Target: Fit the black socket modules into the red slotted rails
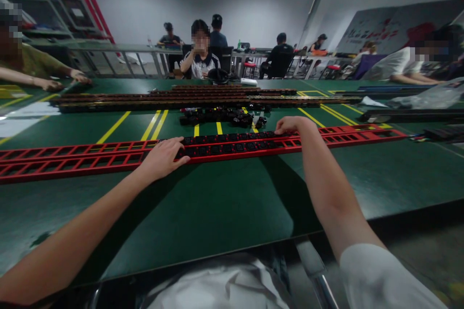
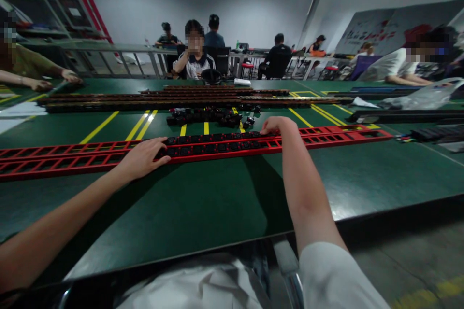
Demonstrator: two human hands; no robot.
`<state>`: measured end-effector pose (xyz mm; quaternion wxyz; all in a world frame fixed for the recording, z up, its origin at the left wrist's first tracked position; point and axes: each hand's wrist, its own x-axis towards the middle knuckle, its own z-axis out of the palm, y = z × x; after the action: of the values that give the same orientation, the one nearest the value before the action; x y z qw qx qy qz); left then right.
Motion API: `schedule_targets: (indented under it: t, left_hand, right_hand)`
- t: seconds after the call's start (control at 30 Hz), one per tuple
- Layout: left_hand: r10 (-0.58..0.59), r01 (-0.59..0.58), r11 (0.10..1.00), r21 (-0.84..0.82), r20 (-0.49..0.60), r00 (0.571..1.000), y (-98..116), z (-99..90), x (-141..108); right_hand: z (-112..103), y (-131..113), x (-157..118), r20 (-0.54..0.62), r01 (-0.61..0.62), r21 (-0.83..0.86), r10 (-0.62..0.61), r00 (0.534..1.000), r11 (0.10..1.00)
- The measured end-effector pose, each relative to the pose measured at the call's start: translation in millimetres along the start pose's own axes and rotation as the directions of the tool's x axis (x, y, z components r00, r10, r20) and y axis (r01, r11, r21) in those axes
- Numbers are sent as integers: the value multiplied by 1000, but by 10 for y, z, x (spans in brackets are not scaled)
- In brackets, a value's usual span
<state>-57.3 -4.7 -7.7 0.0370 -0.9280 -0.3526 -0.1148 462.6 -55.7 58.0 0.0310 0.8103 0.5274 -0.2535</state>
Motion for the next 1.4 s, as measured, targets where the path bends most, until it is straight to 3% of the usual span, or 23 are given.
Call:
schedule_targets:
  t: [0.4,0.7,0.97,1.13,1.3,1.4]
  left_hand:
    - [9,-10,999,-34,-32,999,-23,33,-1]
    - [-13,12,998,-54,-17,1000,-24,33,6]
    - [-15,15,999,-43,3,1000,-5,12,-2]
    - [-9,9,1000,-25,-1,1000,8,-6,-6]
    - [-9,8,999,-39,-8,1000,6,-12,-7]
    - [-14,14,999,-39,-1,1000,1,-6,-5]
  right_hand:
    - [3,207,115,30,117,67,-119,992,991]
    - [14,128,44,2,83,38,-83,997,996]
    - [-11,-392,-127,-48,-12,-193,3,999,981]
    - [-12,-810,-289,-121,74,-287,-113,986,955]
    - [150,-1175,-397,42,143,-255,-136,990,956]
    - [230,-1279,-429,55,164,-260,-155,986,952]
